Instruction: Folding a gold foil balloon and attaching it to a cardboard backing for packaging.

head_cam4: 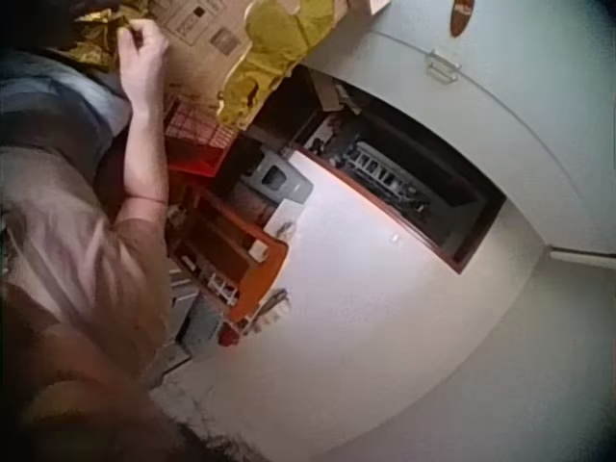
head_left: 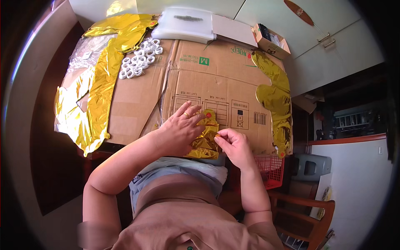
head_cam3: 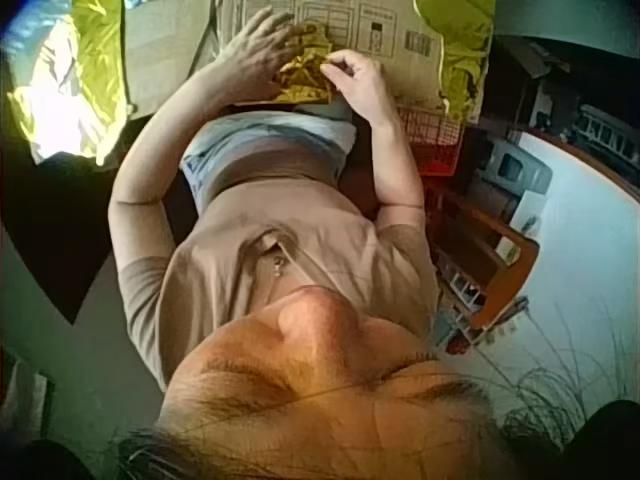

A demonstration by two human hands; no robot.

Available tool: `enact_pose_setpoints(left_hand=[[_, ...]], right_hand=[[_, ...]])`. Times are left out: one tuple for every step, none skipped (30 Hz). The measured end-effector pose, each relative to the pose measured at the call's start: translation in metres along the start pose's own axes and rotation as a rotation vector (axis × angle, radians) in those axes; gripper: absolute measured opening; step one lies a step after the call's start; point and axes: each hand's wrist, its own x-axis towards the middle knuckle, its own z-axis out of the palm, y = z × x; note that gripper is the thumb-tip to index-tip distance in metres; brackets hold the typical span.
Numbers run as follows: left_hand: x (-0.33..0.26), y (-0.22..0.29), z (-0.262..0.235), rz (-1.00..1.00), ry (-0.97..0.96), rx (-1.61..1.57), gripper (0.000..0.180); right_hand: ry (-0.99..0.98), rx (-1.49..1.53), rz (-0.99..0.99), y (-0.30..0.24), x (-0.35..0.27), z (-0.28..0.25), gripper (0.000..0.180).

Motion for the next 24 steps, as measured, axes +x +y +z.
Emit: enact_pose_setpoints(left_hand=[[-0.001,0.001,-0.001,-0.008,0.004,-0.005,0.072],[-0.002,0.002,-0.003,-0.016,0.008,-0.01,0.071],[-0.001,0.004,-0.005,-0.011,0.018,-0.016,0.067],[-0.001,0.006,-0.008,-0.006,0.027,-0.021,0.063],[0.0,0.008,-0.009,0.0,0.036,-0.026,0.06],[-0.002,0.009,-0.007,0.003,0.073,-0.009,0.056],[-0.003,0.01,-0.005,0.005,0.109,0.007,0.053],[-0.004,0.011,-0.004,0.008,0.146,0.023,0.049],[-0.005,0.011,-0.004,-0.005,0.127,0.008,0.048],[-0.006,0.012,-0.004,-0.019,0.109,-0.006,0.047],[-0.007,0.013,-0.004,-0.032,0.09,-0.021,0.045],[-0.007,0.013,-0.004,-0.023,0.116,-0.024,0.04],[-0.008,0.013,-0.003,-0.013,0.142,-0.027,0.034],[-0.009,0.013,-0.003,-0.003,0.168,-0.03,0.029],[-0.01,0.013,-0.003,0.01,0.166,-0.028,0.024],[-0.011,0.013,-0.003,0.022,0.164,-0.025,0.019],[-0.011,0.013,-0.003,0.036,0.163,-0.023,0.015],[-0.012,0.014,-0.004,0.034,0.16,-0.03,0.012],[-0.013,0.015,-0.004,0.033,0.157,-0.038,0.009],[-0.014,0.016,-0.004,0.032,0.153,-0.045,0.007],[-0.014,0.016,-0.004,0.031,0.157,-0.043,0.008],[-0.014,0.017,-0.005,0.029,0.16,-0.04,0.008],[-0.015,0.017,-0.005,0.028,0.163,-0.038,0.008],[-0.015,0.017,-0.005,0.03,0.169,-0.035,0.009]], right_hand=[[-0.022,0.002,-0.019,-0.002,-0.001,0.0,0.013],[-0.045,0.004,-0.037,-0.002,-0.002,0.0,0.013],[-0.063,0.053,-0.037,0.001,-0.002,-0.003,0.012],[-0.082,0.101,-0.037,0.006,-0.001,-0.006,0.012],[-0.1,0.15,-0.037,0.009,-0.001,-0.009,0.012],[-0.114,0.202,-0.021,0.01,0.0,-0.008,0.012],[-0.128,0.253,-0.005,0.009,0.001,-0.008,0.012],[-0.141,0.304,0.012,0.009,0.001,-0.007,0.012],[-0.166,0.35,0.042,0.009,0.002,-0.007,0.012],[-0.19,0.396,0.073,0.008,0.002,-0.007,0.012],[-0.215,0.441,0.103,0.008,0.003,-0.007,0.011],[-0.218,0.477,0.128,0.008,0.004,-0.007,0.012],[-0.221,0.512,0.152,0.008,0.005,-0.006,0.013],[-0.225,0.547,0.176,0.008,0.006,-0.005,0.015],[-0.204,0.532,0.195,0.008,0.007,-0.004,0.016],[-0.183,0.517,0.213,0.007,0.008,-0.003,0.017],[-0.161,0.502,0.232,0.006,0.008,-0.001,0.019],[-0.099,0.437,0.219,0.004,0.007,0.003,0.02],[-0.037,0.371,0.205,0.0,0.006,0.008,0.022],[0.025,0.305,0.192,-0.003,0.005,0.013,0.025],[0.053,0.179,0.118,-0.003,0.004,0.017,0.024],[0.081,0.054,0.044,-0.002,0.003,0.02,0.024],[0.108,-0.071,-0.03,-0.002,0.001,0.022,0.023],[0.101,-0.119,-0.034,-0.001,0.0,0.024,0.019]])
